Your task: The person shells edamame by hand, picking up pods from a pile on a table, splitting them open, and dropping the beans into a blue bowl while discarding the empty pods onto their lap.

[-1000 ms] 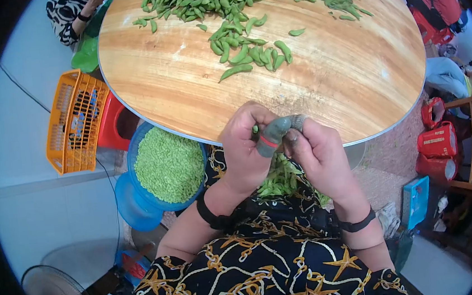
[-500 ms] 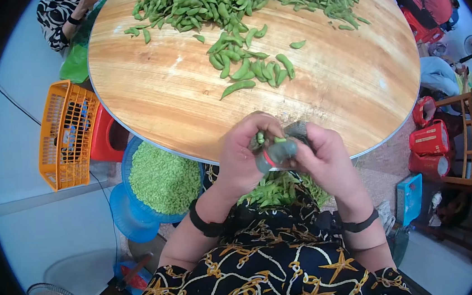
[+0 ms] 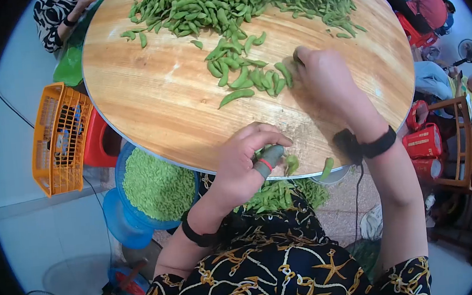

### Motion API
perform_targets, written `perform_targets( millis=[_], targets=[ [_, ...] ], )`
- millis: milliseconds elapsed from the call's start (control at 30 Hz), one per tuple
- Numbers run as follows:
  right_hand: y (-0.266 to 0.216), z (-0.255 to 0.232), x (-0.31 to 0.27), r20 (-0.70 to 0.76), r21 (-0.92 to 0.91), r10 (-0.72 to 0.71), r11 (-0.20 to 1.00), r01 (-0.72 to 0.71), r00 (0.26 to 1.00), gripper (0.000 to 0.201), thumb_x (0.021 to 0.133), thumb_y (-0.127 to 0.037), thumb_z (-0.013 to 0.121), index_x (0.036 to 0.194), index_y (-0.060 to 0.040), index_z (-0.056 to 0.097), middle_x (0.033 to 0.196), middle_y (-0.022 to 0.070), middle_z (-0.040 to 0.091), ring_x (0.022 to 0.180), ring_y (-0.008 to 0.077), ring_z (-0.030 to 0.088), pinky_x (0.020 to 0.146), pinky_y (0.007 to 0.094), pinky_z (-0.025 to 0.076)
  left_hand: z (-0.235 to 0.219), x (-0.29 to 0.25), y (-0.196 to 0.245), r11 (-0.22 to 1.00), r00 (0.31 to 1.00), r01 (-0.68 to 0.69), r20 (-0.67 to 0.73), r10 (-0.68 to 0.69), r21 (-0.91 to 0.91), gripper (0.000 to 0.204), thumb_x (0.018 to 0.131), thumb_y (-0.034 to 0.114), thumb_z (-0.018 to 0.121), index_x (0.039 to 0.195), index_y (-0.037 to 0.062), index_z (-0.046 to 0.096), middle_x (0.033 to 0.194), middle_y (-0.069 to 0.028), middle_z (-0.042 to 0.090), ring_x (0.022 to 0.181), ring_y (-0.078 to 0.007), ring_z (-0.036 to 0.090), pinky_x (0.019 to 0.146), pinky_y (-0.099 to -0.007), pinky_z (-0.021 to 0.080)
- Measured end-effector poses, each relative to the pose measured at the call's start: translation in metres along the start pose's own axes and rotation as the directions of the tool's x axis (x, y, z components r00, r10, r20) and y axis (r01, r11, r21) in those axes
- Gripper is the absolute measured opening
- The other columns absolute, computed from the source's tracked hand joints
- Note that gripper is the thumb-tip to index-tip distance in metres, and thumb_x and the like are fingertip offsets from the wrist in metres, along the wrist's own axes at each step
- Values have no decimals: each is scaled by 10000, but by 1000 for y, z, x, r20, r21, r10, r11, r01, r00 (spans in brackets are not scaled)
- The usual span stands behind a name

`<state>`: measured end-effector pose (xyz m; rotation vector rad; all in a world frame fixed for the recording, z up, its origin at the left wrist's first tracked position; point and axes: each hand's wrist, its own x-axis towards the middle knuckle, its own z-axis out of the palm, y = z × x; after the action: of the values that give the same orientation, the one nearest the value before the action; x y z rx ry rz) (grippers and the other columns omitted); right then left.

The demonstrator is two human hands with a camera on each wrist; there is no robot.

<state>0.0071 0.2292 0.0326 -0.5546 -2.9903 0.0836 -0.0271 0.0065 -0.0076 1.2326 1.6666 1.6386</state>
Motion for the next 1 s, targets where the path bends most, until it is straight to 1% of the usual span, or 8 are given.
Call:
perform_targets(
  millis=[67,133,200,333,533,633,833,1000],
  targets=[
    [-7,0,-18,-22,217,17,976,-11,1000,155,766,-113,547,855,11,576,722,243,589,708,388,584,634,437,468,0,-2,5,999,997,-4,-76,8,50,274,750,19,645,1017,75,616,828,-60,591,748,-157,567,619,-243,454],
    [-7,4,-38,-74,355,-22,934,47,997,123,787,-109,541,802,3,589,647,161,599,592,282,595,536,360,452,-2,0,10,997,996,7,-93,0,70,296,743,41,665,1033,77,615,832,-49,574,764,-144,558,626,-240,453],
    [-25,-10,-65,356,887,103,276,-370,929,116,816,-139,533,848,-40,585,588,3,538,480,85,466,435,228,334,-1,2,22,996,994,14,-106,-4,89,321,736,63,684,1048,78,613,836,-38,556,780,-130,550,633,-236,452],
    [-39,-6,-102,513,807,-72,-299,-509,855,88,877,-100,502,891,-47,570,558,-50,442,435,25,343,397,172,231,8,3,24,961,1000,24,-13,-21,276,411,717,30,657,1115,96,579,837,-73,556,720,-189,573,615,-295,473],
    [-50,-6,-122,419,871,-79,-248,-425,905,159,928,-169,476,936,-34,560,572,-58,414,475,31,329,436,173,259,12,-3,13,973,982,-114,-128,141,202,244,742,6,617,984,39,625,847,-100,590,753,-183,588,652,-270,468],
    [-60,-6,-128,308,929,-17,-212,-305,951,211,951,-202,438,959,-26,555,602,-50,421,514,33,338,475,177,286,19,-3,6,877,971,-10,-214,-106,-481,71,794,-19,568,849,-9,611,854,-51,583,821,-122,551,744,-255,432],
    [-58,-6,-137,285,897,-124,-315,-310,951,245,964,-213,397,952,-11,535,619,-34,438,539,41,362,499,187,305,25,-9,7,800,958,126,-138,-252,-586,95,808,52,605,895,18,589,923,-77,591,879,-148,568,770,-270,441],
    [-54,-1,-141,289,856,-178,-392,-337,941,249,964,-218,398,854,-29,518,611,-24,443,516,44,361,485,190,298,33,-12,12,767,953,70,-185,-240,-638,110,791,16,617,897,19,588,865,-30,556,820,-103,535,739,-230,432]
  ],
)
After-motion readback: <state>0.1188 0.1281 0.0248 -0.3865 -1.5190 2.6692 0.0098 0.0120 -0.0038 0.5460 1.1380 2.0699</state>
